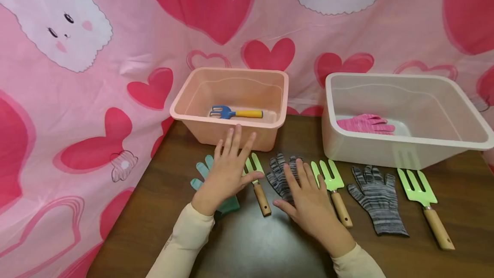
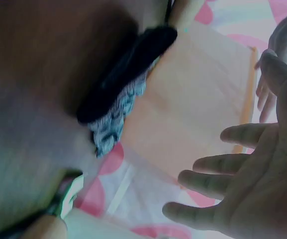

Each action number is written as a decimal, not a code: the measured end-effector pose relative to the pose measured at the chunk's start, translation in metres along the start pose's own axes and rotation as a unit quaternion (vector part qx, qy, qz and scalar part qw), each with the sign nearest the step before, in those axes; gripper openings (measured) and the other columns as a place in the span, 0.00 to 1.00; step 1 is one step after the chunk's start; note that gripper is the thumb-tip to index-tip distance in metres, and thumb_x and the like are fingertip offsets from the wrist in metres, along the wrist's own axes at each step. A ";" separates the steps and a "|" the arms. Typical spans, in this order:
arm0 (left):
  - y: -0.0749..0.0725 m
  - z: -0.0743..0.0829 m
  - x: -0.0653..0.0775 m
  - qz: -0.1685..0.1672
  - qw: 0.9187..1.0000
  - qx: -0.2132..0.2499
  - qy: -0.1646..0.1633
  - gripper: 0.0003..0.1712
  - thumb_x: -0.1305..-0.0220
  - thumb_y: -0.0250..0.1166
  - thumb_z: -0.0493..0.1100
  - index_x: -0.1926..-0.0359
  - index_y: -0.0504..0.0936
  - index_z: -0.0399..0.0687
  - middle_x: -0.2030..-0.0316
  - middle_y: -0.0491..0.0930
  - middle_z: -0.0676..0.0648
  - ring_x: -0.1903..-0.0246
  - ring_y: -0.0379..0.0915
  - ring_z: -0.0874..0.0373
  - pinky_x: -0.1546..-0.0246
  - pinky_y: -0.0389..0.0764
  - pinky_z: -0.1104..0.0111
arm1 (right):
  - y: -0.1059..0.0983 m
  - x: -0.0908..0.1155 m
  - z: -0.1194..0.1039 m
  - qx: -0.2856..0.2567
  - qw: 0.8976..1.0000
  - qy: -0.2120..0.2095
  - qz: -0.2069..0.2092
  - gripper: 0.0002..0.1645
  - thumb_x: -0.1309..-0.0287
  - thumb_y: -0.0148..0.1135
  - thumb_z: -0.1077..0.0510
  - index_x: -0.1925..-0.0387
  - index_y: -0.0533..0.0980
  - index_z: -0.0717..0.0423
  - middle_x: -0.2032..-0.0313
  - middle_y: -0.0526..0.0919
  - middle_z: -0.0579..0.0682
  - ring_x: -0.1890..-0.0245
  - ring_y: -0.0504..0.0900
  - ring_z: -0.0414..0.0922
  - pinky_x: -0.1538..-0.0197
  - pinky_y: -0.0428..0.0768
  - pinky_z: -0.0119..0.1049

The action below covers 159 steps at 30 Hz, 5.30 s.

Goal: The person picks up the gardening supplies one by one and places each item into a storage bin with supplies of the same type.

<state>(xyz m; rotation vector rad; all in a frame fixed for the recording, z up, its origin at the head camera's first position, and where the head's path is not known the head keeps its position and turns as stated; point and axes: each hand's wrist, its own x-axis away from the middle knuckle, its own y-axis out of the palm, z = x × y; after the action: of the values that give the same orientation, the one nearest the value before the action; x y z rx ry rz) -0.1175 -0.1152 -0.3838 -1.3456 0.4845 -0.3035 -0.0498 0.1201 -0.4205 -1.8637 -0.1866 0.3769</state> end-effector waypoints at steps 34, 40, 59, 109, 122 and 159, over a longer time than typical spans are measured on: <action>-0.031 -0.104 -0.010 0.083 0.996 -0.005 0.017 0.55 0.36 0.67 0.63 0.19 0.49 0.50 0.22 0.43 0.35 0.24 0.38 0.37 0.30 0.42 0.37 | 0.043 -0.001 -0.058 -0.027 0.998 0.005 -0.056 0.35 0.46 0.75 0.46 0.46 0.77 0.67 0.72 0.77 0.51 0.74 0.80 0.50 0.72 0.79 0.46; -0.040 -0.121 -0.018 0.074 0.997 0.022 -0.011 0.56 0.36 0.63 0.66 0.19 0.46 0.51 0.21 0.40 0.37 0.23 0.37 0.40 0.30 0.39 0.37 | 0.043 -0.004 -0.060 -0.021 0.997 0.025 -0.069 0.35 0.47 0.76 0.48 0.45 0.77 0.68 0.71 0.80 0.53 0.73 0.81 0.51 0.71 0.81 0.47; -0.051 -0.180 -0.045 0.091 0.995 0.030 -0.029 0.51 0.34 0.51 0.74 0.19 0.50 0.56 0.22 0.45 0.35 0.24 0.43 0.38 0.32 0.41 0.34 | 0.051 -0.007 -0.055 -0.024 0.998 0.039 -0.050 0.23 0.49 0.73 0.58 0.54 0.78 0.69 0.76 0.80 0.54 0.77 0.81 0.53 0.76 0.79 0.48; -0.058 -0.215 -0.041 0.004 0.986 0.108 -0.125 0.52 0.29 0.50 0.69 0.18 0.40 0.50 0.21 0.42 0.40 0.23 0.36 0.43 0.32 0.53 0.36 | 0.046 -0.006 -0.050 -0.064 0.993 0.055 -0.078 0.21 0.47 0.73 0.59 0.53 0.77 0.64 0.75 0.80 0.53 0.75 0.81 0.53 0.73 0.79 0.49; -0.058 -0.214 -0.040 0.015 0.986 0.110 -0.126 0.53 0.31 0.48 0.73 0.18 0.41 0.51 0.20 0.40 0.42 0.22 0.36 0.43 0.33 0.54 0.36 | 0.040 -0.002 -0.043 -0.080 0.995 0.060 -0.016 0.12 0.47 0.71 0.60 0.72 0.73 0.56 0.80 0.74 0.46 0.80 0.77 0.49 0.78 0.75 0.46; -0.057 -0.210 -0.041 0.021 0.982 0.125 -0.142 0.52 0.30 0.50 0.72 0.18 0.41 0.54 0.20 0.42 0.43 0.23 0.38 0.41 0.33 0.52 0.34 | 0.005 0.006 0.023 -0.075 0.991 -0.020 0.108 0.15 0.41 0.71 0.63 0.52 0.81 0.60 0.64 0.82 0.49 0.66 0.83 0.47 0.64 0.82 0.48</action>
<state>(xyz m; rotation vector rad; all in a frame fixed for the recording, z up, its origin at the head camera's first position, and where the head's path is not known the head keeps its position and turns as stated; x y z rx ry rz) -0.2541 -0.2870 -0.3529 -1.1102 0.2264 -0.1288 -0.0523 0.1415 -0.4326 -2.0325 -0.0400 0.5630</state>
